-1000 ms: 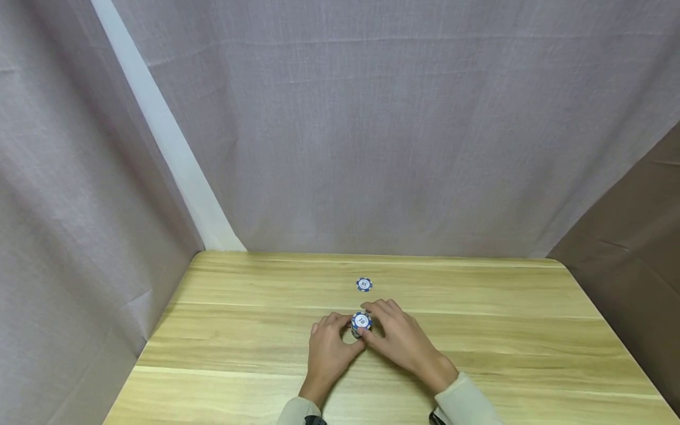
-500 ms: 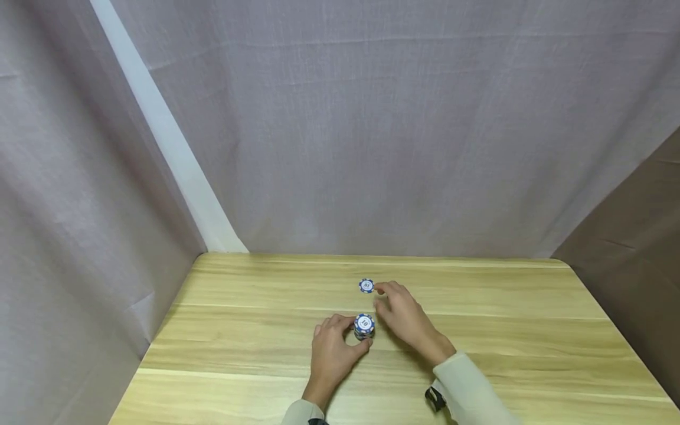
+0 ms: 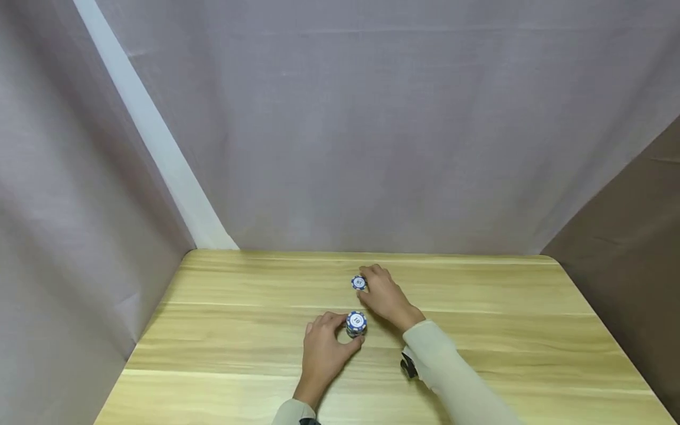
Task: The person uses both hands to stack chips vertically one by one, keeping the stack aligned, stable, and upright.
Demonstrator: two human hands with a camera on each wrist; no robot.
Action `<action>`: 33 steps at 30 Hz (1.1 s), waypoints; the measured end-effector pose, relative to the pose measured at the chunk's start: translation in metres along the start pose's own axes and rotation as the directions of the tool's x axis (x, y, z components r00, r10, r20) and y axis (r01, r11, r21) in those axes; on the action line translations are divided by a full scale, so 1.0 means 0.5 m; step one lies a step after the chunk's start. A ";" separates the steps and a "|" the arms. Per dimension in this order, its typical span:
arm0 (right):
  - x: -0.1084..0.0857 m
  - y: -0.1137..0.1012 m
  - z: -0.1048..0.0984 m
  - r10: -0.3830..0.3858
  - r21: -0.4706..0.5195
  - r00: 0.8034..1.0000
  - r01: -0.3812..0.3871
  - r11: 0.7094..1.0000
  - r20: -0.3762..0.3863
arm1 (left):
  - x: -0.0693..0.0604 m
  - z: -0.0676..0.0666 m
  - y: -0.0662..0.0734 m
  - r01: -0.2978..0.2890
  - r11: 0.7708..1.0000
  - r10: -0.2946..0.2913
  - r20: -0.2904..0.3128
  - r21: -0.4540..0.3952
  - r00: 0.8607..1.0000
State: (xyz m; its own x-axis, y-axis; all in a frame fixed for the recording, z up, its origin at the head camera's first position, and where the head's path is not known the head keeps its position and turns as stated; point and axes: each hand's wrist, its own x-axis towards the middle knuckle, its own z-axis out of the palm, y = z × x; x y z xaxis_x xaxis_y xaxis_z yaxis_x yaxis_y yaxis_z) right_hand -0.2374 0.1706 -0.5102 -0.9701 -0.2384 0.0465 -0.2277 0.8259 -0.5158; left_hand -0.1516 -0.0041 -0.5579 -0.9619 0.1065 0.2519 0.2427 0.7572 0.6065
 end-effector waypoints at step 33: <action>0.003 0.061 -0.013 -0.137 -0.197 0.990 0.142 0.970 0.043 | -0.002 0.020 0.010 -0.028 1.000 0.028 -0.033 0.010 0.999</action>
State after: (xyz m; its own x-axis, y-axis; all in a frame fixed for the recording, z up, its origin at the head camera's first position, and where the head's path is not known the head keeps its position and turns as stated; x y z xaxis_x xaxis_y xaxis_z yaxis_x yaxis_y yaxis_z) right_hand -0.2463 0.1989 -0.5205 -0.9253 -0.3707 0.0796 -0.3757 0.8678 -0.3254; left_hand -0.1508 0.0060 -0.5629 -0.9499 0.1063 0.2938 0.2680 0.7604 0.5915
